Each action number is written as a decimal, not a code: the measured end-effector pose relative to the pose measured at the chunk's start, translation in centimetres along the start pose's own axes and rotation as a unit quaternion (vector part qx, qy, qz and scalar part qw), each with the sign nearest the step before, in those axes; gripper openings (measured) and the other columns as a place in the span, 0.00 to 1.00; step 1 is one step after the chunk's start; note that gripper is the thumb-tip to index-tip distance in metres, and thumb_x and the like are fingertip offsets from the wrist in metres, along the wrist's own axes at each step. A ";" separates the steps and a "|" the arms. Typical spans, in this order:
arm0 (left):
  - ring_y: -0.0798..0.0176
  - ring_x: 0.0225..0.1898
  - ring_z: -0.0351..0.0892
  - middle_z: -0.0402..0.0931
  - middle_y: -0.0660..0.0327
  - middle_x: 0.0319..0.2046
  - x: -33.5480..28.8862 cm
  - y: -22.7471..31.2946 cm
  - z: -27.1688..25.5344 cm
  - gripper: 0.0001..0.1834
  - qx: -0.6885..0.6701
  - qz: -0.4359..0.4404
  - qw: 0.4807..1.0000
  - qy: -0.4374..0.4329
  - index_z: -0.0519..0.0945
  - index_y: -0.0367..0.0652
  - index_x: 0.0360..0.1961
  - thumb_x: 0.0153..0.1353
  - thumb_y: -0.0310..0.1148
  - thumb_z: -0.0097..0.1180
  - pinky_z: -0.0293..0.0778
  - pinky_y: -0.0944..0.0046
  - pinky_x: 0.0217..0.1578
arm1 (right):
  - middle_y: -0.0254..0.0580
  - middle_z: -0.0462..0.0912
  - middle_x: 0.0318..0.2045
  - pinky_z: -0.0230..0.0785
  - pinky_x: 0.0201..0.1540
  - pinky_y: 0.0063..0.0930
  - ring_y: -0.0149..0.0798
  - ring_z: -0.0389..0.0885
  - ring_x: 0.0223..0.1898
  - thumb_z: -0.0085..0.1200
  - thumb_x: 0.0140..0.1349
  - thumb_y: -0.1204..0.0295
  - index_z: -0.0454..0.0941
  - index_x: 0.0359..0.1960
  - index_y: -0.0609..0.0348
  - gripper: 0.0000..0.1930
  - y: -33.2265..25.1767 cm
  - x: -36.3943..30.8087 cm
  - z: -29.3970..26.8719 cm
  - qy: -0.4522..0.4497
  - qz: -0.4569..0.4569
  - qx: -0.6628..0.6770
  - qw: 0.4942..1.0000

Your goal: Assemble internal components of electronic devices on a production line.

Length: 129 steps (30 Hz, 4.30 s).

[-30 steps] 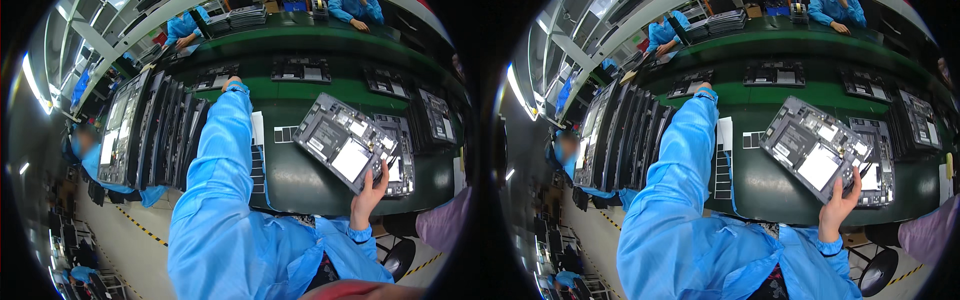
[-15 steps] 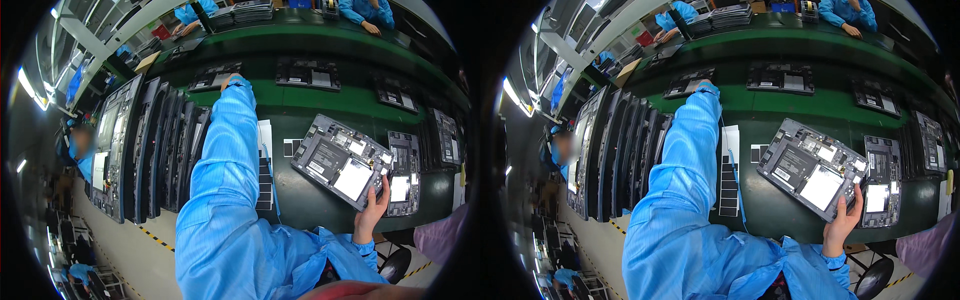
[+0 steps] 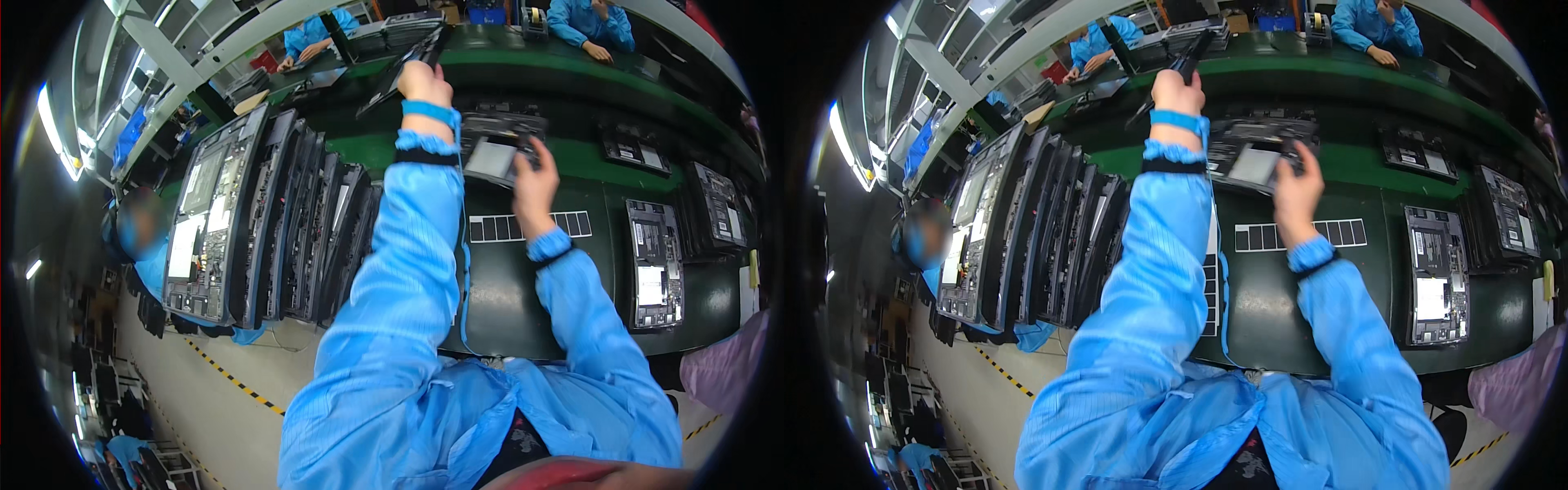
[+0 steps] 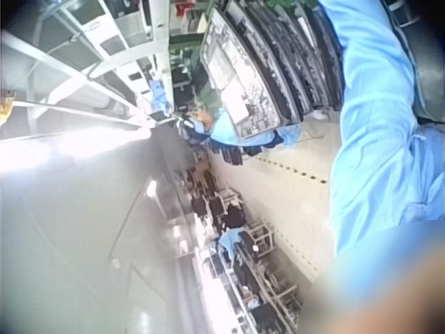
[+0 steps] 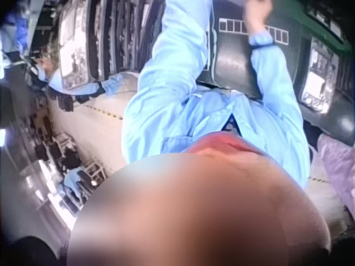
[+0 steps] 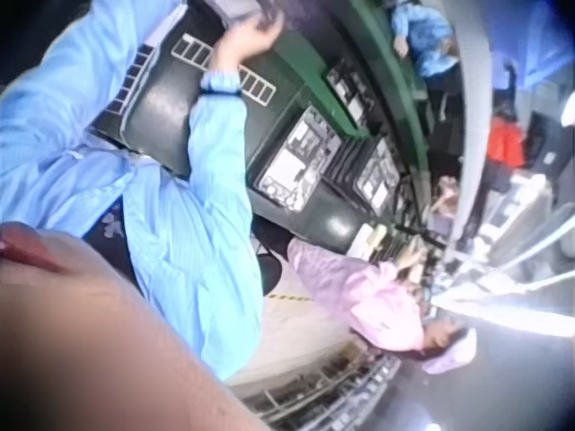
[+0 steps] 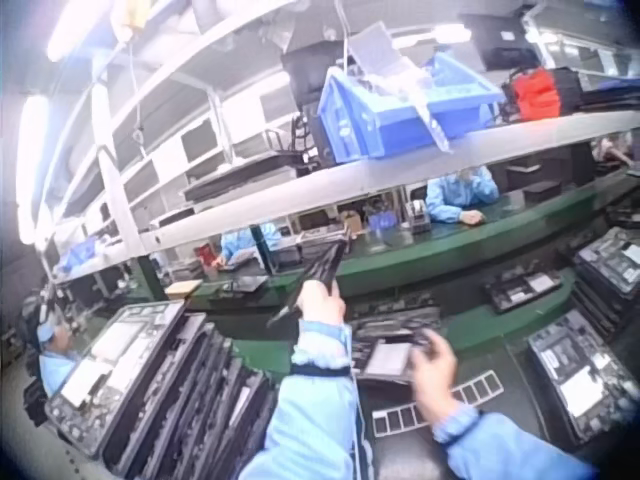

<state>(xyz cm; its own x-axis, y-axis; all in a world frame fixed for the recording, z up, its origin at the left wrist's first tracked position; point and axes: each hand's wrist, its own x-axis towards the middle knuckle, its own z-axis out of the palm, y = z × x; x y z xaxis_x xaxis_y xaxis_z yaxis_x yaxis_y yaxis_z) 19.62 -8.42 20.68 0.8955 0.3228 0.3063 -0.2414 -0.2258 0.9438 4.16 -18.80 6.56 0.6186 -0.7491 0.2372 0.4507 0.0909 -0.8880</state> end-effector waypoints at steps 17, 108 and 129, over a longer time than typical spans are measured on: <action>0.65 0.52 0.71 0.69 0.52 0.54 -22.7 1.8 -10.5 0.18 -0.376 -0.045 0.906 -0.191 0.60 0.34 0.59 0.71 0.28 0.44 0.67 0.62 0.55 | 0.49 0.81 0.46 0.71 0.53 0.34 0.43 0.79 0.47 0.51 0.65 0.61 0.76 0.50 0.62 0.19 4.4 7.7 5.3 -0.350 -0.034 0.088 0.932; 0.40 0.67 0.55 0.62 0.50 0.65 -22.1 -14.4 -12.2 0.33 0.341 0.239 0.812 -0.409 0.77 0.55 0.58 0.59 0.64 0.49 0.53 0.43 0.64 | 0.46 0.85 0.24 0.77 0.32 0.23 0.33 0.86 0.26 0.61 0.56 0.70 0.83 0.33 0.68 0.11 0.2 -5.1 -5.9 -0.263 0.024 -0.289 0.920; 0.72 0.19 0.72 0.79 0.61 0.21 -25.7 -8.7 -9.8 0.15 0.063 -0.058 0.863 -0.498 0.79 0.31 0.38 0.65 0.36 0.53 0.66 0.71 0.21 | 0.45 0.85 0.27 0.71 0.26 0.15 0.27 0.82 0.24 0.61 0.60 0.68 0.82 0.38 0.65 0.12 -7.1 -6.3 -17.6 -0.147 0.212 -0.156 0.953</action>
<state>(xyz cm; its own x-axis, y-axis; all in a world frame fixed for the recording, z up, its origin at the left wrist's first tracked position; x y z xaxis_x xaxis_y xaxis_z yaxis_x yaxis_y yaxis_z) -4.97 -5.75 5.79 0.8034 -0.5858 -0.1071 -0.1419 -0.3630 0.9209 -14.26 -26.32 4.39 0.8775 -0.4668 -0.1100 -0.0650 0.1115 -0.9916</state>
